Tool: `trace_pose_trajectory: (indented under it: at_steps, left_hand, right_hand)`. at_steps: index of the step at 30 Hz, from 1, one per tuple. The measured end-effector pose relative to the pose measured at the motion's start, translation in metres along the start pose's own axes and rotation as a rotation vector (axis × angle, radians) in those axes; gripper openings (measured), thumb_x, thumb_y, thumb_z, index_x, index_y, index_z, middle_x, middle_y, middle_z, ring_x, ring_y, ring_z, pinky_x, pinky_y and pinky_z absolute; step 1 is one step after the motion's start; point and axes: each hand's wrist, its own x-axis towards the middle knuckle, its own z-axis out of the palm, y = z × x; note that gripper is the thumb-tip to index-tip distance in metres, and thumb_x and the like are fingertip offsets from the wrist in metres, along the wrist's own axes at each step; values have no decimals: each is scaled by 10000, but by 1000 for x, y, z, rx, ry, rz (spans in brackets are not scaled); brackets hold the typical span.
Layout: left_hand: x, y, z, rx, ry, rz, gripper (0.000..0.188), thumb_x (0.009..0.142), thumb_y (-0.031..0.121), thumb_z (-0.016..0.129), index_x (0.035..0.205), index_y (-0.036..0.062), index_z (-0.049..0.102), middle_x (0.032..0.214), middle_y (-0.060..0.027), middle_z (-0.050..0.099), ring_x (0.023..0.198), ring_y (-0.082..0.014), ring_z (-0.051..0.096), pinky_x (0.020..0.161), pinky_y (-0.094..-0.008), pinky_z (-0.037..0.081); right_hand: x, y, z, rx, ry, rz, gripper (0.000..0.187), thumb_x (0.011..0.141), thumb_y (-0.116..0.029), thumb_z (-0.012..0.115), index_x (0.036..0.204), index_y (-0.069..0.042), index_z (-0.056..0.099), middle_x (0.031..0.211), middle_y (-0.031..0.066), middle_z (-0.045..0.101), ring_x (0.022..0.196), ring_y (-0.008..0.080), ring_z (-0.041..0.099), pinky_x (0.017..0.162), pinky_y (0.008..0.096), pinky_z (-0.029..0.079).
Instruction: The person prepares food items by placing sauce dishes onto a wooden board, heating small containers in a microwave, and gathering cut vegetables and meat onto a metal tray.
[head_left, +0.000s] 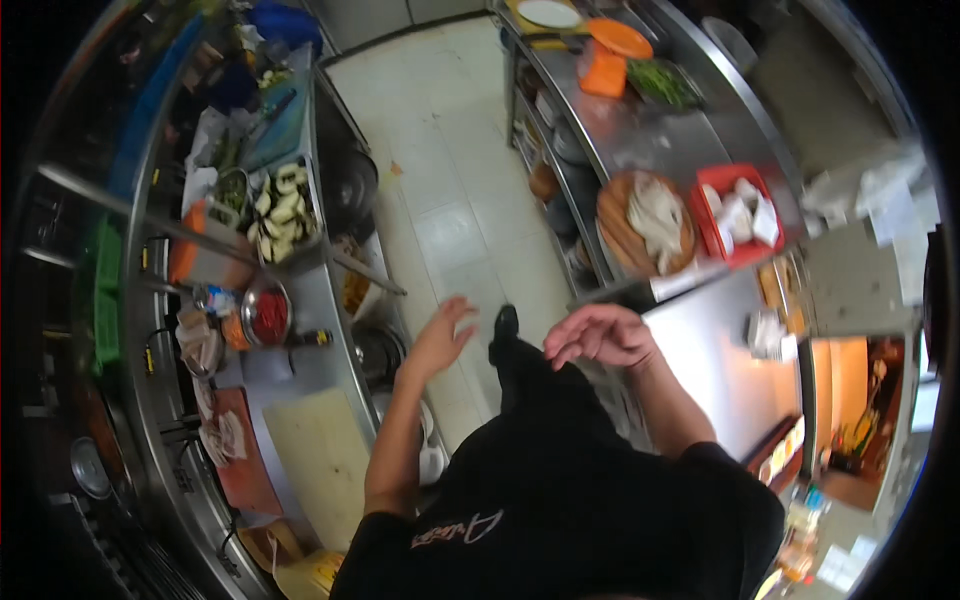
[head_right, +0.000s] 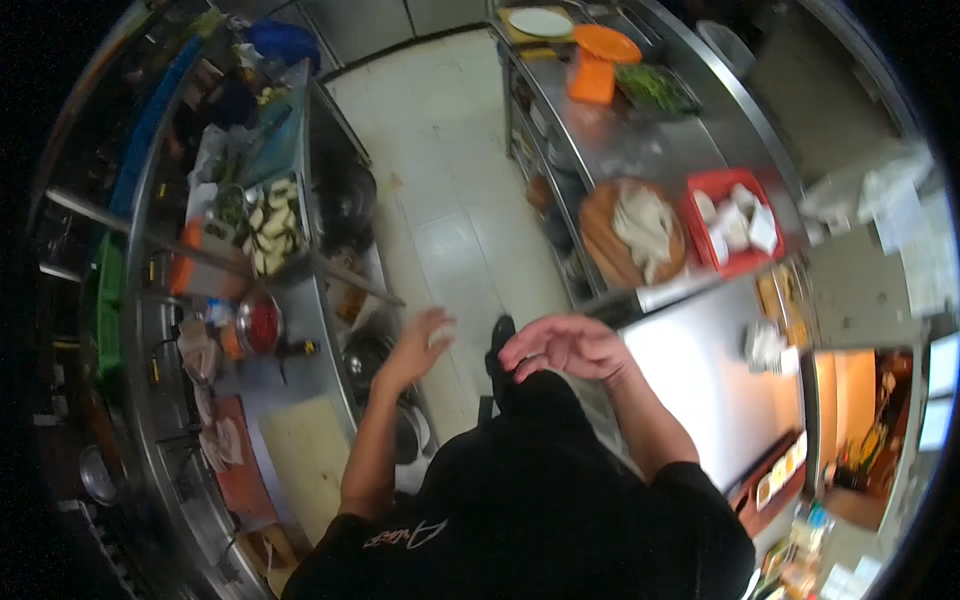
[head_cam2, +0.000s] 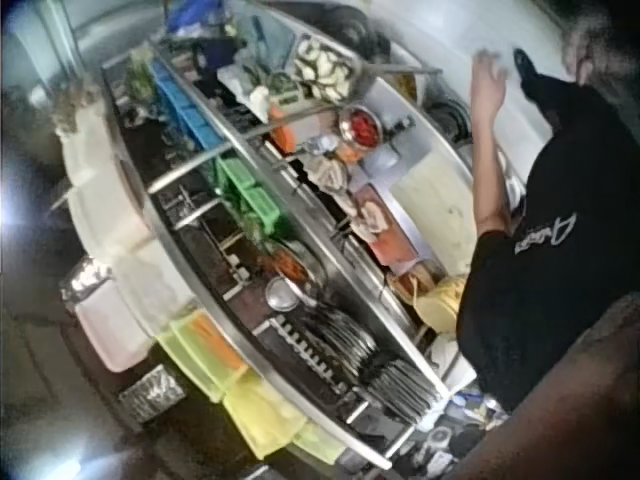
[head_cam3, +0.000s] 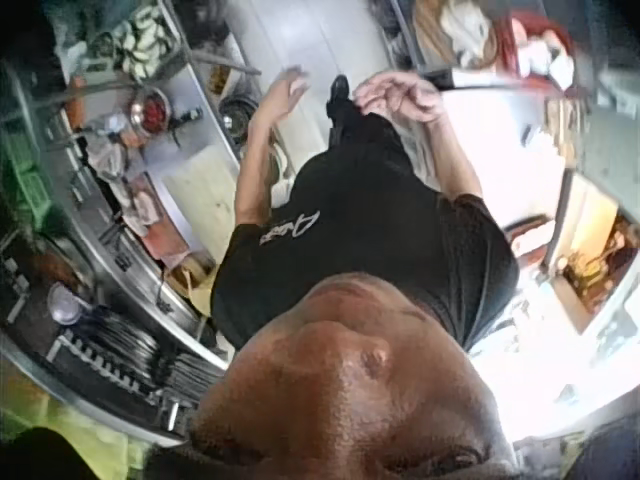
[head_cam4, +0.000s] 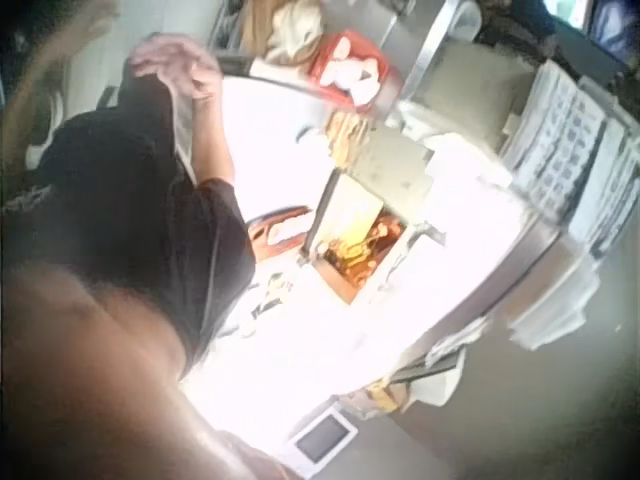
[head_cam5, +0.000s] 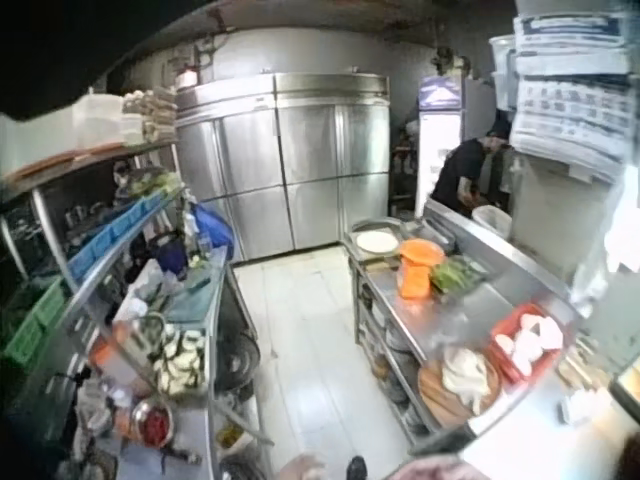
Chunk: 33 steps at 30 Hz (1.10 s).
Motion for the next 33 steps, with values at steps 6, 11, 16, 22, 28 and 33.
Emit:
trace_pose_trajectory:
  at_steps: [6,11,16,22,28,33]
  left_hand:
    - [57,-24,-114,-173,-155,-261,333,953,191,662,1261,72,620,1285,-163,591,1159,-300,602,987,-379,482]
    - [136,-37,-212,-242,179,-362,359,952,239,666,1251,42,637,1235,-175,646,1160,-309,617,989,-392,477]
    - [269,-101,-269,-227,247,-260,338,964,257,643,1230,47,641,1235,-163,646,1162,-317,609,1007,-389,462]
    - [509,-167,-392,-262,-118,25,426,973,299,607,1288,12,605,1230,-206,660,1164,-318,624,1007,-412,471]
    - [755,-131,-560,-43,43,337,376,977,274,629,1262,30,611,1242,-172,638,1171,-317,606,1007,-399,481]
    - [917,-154,-607,-113,-41,324,368,972,265,634,1252,28,614,1219,-180,626,1156,-338,598,1006,-405,473]
  right_hand:
    - [208,-62,-79,133,-239,187,699,929,-447,671,1400,32,477,1412,278,501,1325,390,490,1042,551,415]
    - [374,-116,-136,99,-452,320,668,923,-428,699,1370,31,511,1378,258,540,1281,376,531,1027,519,447]
    - [506,-153,-238,104,-483,351,631,939,-406,681,1376,21,521,1381,296,516,1245,403,537,1011,539,444]
    - [604,-244,-340,49,-97,330,727,866,-399,733,1354,88,503,1353,327,517,1242,448,536,1038,602,409]
    - [650,-386,-435,-162,145,-78,658,853,-418,744,1305,21,554,1301,295,563,1213,432,567,1005,596,453]
    - [671,-451,-553,-241,167,-300,600,906,-420,708,1307,-5,544,1270,270,561,1161,405,577,975,552,483]
